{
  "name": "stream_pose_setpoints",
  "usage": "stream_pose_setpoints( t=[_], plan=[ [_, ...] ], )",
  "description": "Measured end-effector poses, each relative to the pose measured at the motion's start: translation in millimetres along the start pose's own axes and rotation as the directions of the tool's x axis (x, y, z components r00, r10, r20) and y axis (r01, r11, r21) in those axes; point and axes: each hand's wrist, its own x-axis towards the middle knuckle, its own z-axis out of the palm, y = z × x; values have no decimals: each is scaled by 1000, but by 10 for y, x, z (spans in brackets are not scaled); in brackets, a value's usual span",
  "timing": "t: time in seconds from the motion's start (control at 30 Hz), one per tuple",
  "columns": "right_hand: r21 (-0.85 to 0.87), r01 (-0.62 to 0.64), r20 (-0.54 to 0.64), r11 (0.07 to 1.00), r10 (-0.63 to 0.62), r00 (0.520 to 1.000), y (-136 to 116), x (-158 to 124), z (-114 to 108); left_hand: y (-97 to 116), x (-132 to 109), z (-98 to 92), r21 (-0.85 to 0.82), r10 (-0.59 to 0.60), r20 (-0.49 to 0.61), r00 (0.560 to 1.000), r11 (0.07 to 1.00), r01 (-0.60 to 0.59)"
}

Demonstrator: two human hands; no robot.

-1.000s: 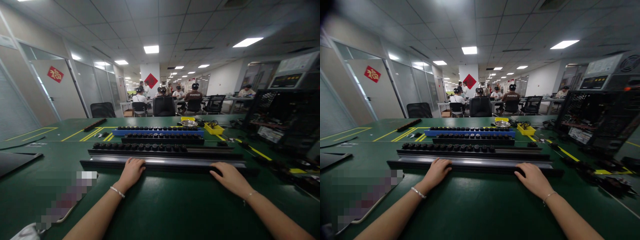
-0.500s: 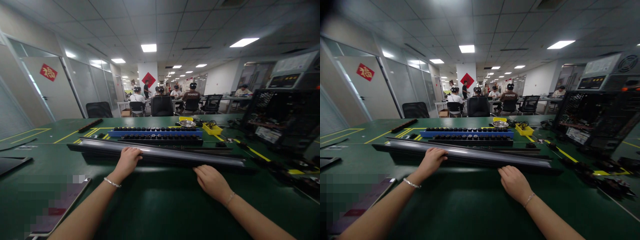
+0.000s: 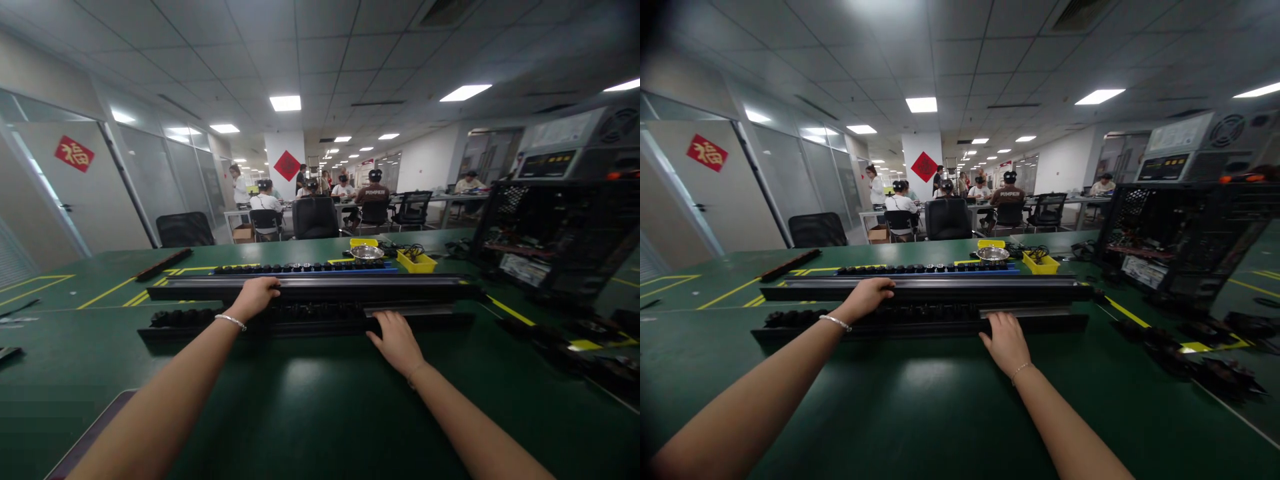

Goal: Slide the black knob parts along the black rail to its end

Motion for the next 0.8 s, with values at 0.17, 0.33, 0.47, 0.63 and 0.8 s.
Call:
stream_pose_setpoints(
  t=[0.17, 0.33, 0.47, 0.63, 0.8],
  plan=[
    [104, -176, 129, 979, 162, 978, -11, 98, -3, -97, 183, 96, 18, -37, 64, 997, 999, 36],
    [156, -255, 214, 954, 220, 952, -96, -24, -177, -184, 239, 108, 15, -59, 110, 992, 998, 58],
    [172, -293, 236, 940, 249, 939, -180, -164, -311, -216, 214, 95, 1, -43, 149, 988, 999, 43],
    [199, -323, 250, 925, 271, 929, -263, -295, -437, -201, 133, 110, -15, -13, 216, 976, 1000, 17],
    [198, -300, 247, 933, 248, 937, -269, -369, -473, -156, 57, 164, -27, 12, 283, 959, 1000, -5]
  ],
)
